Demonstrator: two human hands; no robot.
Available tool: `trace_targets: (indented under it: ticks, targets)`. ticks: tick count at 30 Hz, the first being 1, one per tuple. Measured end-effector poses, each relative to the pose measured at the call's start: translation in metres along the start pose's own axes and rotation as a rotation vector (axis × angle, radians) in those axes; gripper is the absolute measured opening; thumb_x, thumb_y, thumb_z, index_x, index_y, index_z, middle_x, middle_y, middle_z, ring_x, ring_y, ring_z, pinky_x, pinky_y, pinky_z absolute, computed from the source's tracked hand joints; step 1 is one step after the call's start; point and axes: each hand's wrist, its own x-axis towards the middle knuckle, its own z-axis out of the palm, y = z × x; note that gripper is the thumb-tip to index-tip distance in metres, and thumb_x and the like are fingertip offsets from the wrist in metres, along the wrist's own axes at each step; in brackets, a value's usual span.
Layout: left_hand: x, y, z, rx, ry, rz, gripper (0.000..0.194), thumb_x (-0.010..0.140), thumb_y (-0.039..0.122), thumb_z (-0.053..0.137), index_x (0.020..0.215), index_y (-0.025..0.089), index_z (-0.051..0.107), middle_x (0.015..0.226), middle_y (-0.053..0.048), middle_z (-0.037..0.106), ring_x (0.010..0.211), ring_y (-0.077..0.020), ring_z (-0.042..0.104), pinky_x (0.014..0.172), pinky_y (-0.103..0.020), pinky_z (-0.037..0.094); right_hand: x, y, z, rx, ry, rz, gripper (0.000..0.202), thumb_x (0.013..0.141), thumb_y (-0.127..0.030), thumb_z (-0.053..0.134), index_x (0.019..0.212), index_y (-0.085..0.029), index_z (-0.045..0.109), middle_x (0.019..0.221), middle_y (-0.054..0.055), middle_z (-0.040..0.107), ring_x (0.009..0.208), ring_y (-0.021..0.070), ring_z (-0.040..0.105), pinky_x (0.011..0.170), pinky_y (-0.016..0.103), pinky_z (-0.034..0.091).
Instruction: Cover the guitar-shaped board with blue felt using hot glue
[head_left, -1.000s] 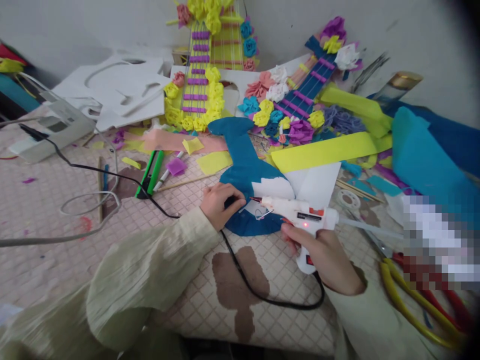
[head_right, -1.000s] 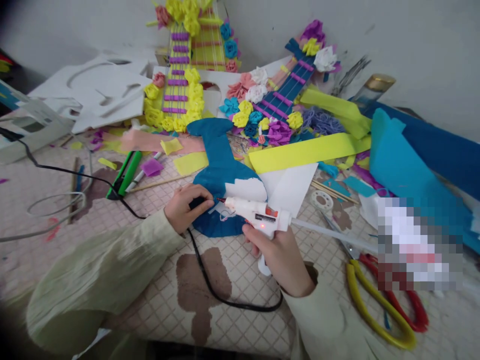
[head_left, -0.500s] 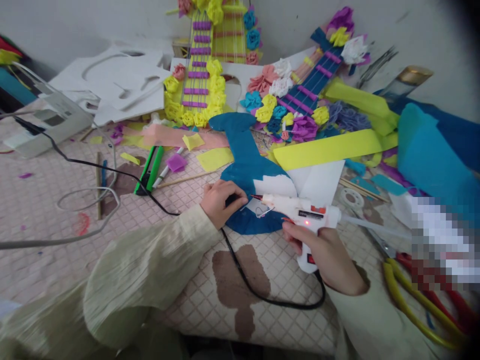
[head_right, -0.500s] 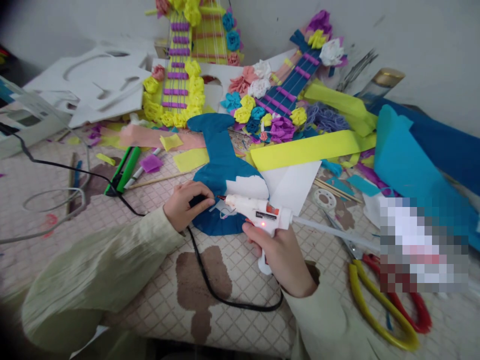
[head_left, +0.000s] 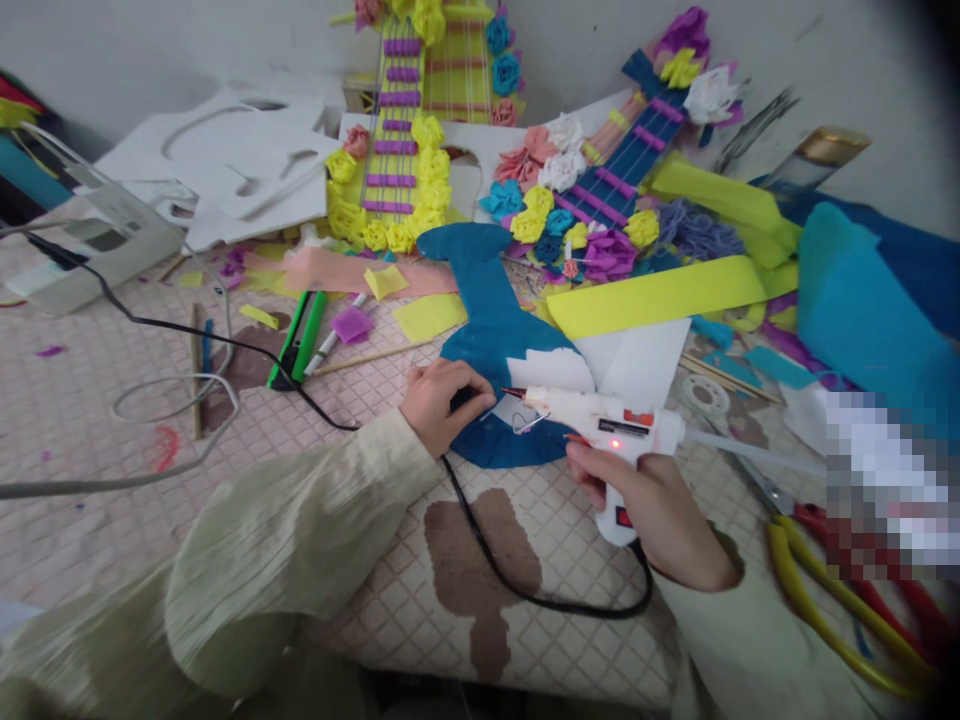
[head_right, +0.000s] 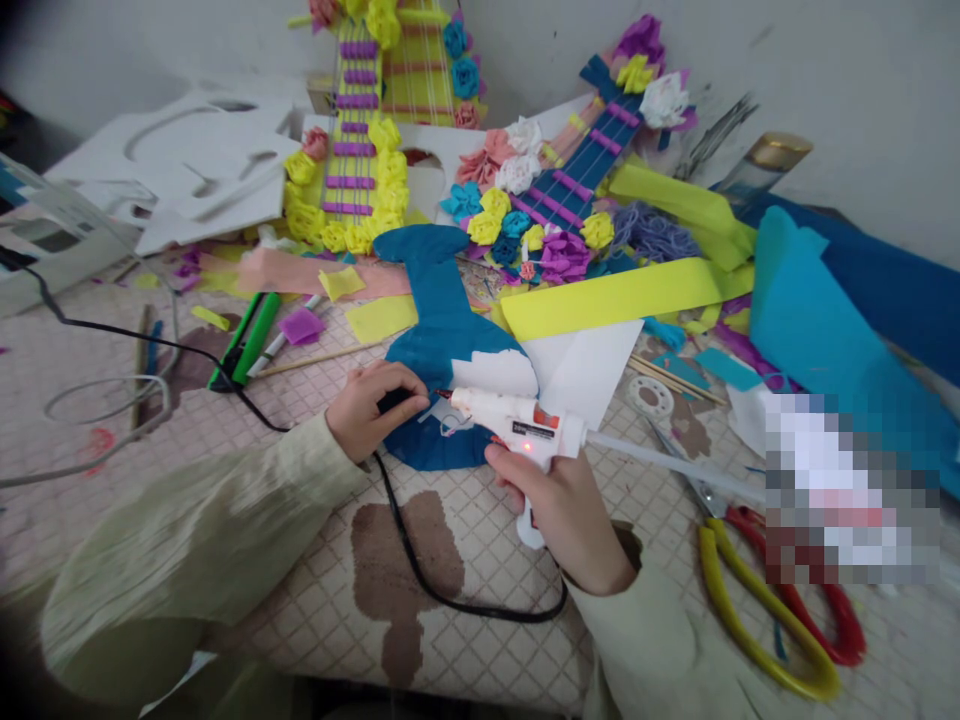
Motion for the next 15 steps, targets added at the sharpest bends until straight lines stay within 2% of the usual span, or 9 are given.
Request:
trace_targets:
  ticks: [15]
  targets:
    - [0.0004,-0.0014,-0.0002,-0.025,-0.009,-0.005,0.013,0.08,0.029,0.053,0.074,0.02,0.06,0.08,-0.001,0.065,0.081,-0.0171,0.054,0.078,-0.036,0.035,-0.0016,-0.004,-0.0002,-0.02,0.025,0.009,0.031,0.067,-0.043,0.062,0.053,-0.018,0.049,0.043,-0.003,0.046,0.039,0.0085,0.04,0.038,0.022,0.03]
